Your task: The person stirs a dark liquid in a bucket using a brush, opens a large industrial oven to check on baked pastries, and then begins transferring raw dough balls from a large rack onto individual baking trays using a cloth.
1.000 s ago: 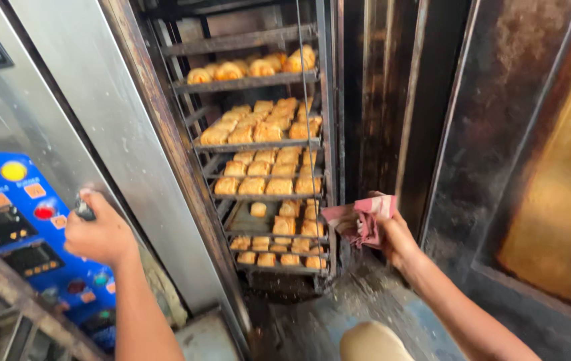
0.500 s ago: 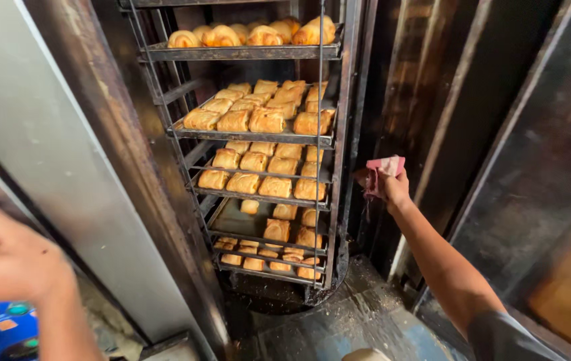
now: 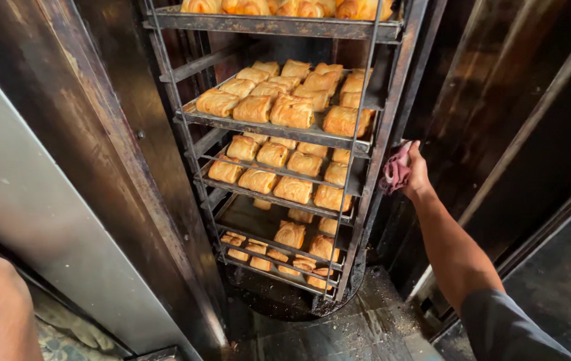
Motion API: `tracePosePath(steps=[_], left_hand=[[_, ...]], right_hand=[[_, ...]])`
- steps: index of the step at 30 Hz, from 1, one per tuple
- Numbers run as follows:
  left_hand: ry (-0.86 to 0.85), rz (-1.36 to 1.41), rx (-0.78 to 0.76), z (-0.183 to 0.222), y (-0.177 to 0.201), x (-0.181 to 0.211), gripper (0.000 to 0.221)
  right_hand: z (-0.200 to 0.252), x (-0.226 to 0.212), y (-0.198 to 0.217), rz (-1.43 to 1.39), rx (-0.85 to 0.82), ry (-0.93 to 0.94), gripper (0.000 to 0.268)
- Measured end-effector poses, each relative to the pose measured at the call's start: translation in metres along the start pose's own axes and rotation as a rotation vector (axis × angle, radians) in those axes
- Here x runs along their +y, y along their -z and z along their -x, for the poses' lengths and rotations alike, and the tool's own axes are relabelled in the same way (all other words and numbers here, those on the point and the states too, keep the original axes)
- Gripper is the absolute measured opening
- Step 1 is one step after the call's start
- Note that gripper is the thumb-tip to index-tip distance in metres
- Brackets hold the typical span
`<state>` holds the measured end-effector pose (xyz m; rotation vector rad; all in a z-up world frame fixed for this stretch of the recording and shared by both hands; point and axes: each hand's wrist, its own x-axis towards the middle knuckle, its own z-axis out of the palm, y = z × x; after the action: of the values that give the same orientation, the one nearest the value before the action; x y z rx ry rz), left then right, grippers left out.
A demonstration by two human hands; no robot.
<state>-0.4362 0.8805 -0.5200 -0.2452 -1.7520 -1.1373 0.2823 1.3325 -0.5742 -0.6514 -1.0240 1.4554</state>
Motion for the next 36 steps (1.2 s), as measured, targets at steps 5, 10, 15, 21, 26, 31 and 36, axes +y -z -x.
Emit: tracePosePath(steps=[5,10,15,21,26,31,36], left_hand=[[0.020,-0.022,0.001,-0.003,-0.005,-0.003,0.041],[0.042,-0.028,0.024,-0.016,0.007,0.016,0.043],[0.115,-0.228,0.076,-0.041,0.067,0.072,0.046],[-0.192,-0.036,0.252,-0.059,0.140,0.129,0.049],[-0.115,0.262,0.148,-0.060,0.158,0.144,0.031],[-0.104,0.259,0.135,-0.063,0.158,0.142,0.034],[-0.100,0.206,0.197,-0.058,0.154,0.144,0.036]], right_hand=[[-0.023,0.008,-0.006,-0.221,0.102,0.081,0.043],[-0.028,0.001,-0.020,-0.188,0.131,0.001,0.041],[-0.015,0.003,-0.035,-0.107,0.258,-0.060,0.048],[0.006,0.009,-0.034,-0.109,0.156,0.056,0.049],[0.011,-0.001,-0.049,-0.026,0.231,-0.010,0.047],[0.019,0.001,-0.061,-0.073,0.227,0.046,0.048],[0.034,-0.002,-0.081,-0.028,0.199,0.106,0.051]])
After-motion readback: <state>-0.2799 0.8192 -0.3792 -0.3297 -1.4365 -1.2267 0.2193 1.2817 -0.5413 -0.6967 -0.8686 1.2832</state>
